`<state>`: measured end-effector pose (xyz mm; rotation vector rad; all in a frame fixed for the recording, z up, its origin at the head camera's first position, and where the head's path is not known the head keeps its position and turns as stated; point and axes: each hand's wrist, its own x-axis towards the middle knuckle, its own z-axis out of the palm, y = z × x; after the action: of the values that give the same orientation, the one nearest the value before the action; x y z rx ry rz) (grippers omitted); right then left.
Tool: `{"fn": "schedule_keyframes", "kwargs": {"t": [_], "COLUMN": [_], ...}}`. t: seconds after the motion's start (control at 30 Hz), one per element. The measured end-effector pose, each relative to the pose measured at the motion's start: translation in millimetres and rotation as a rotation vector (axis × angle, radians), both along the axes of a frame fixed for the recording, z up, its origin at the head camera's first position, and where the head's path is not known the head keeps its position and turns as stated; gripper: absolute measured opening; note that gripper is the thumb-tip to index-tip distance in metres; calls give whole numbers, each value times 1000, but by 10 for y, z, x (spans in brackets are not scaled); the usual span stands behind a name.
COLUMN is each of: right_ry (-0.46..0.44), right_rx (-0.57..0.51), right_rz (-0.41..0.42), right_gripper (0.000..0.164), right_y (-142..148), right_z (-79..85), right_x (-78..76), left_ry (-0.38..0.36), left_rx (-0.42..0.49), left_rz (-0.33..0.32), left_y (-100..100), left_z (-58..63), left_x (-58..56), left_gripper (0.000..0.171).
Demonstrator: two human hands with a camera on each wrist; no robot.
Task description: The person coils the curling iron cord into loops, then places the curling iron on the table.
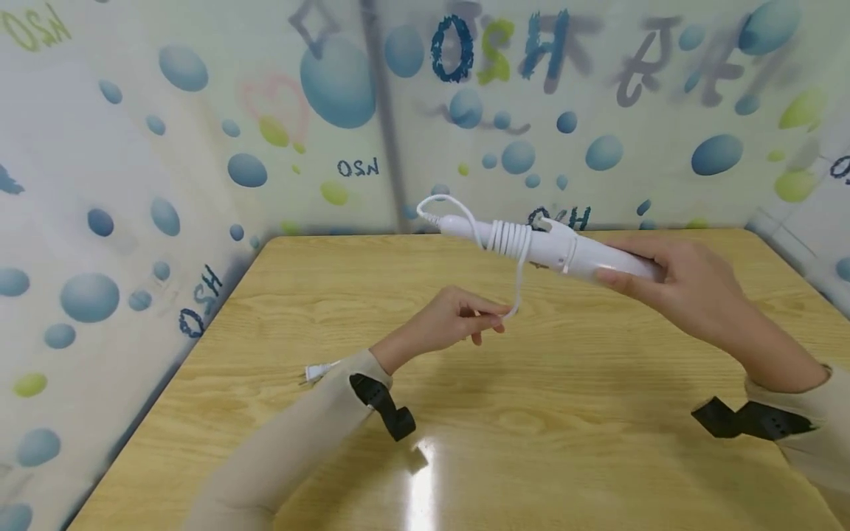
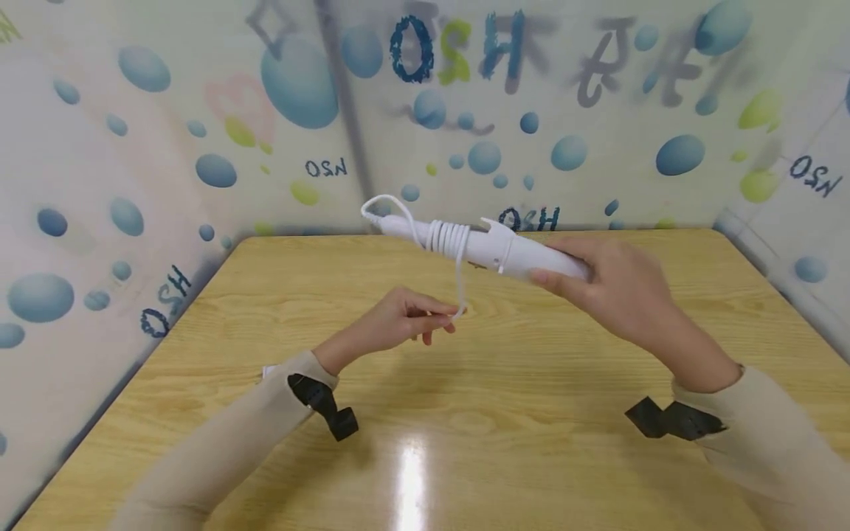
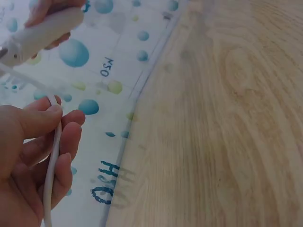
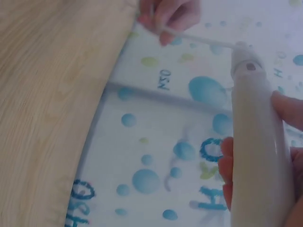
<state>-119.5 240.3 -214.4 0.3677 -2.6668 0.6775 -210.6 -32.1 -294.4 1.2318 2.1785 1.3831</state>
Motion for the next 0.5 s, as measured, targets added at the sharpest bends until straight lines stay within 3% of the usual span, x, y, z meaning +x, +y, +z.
{"fn": "schedule_keyframes", "kwargs": {"t": [0.13,0.23,0.33,0.43,0.5], "right_ry": [-3,-9,-30,-48,-47], "right_rx": [-25,-49,-86,-110,-115], "right_rz": [141,271,382,458,497], "right_gripper": [37,36,36,39,41], "right_y": [-37,-51,-64,-62,-42], "right_z": [26,37,26,-22,-53], "right_x": [77,106,131,183,222], "left_ry": [-21,7,32,-31,-70], "left_rx": [15,7,92,197,186], "left_rz": [23,45,44,13,-2], "left_y": [-38,-79,-120,-133,-117], "left_z": [11,37,60,66,82], "left_x": [-163,-258,-306,-310,-316], "left_gripper": [24,18,10,12,14]}}
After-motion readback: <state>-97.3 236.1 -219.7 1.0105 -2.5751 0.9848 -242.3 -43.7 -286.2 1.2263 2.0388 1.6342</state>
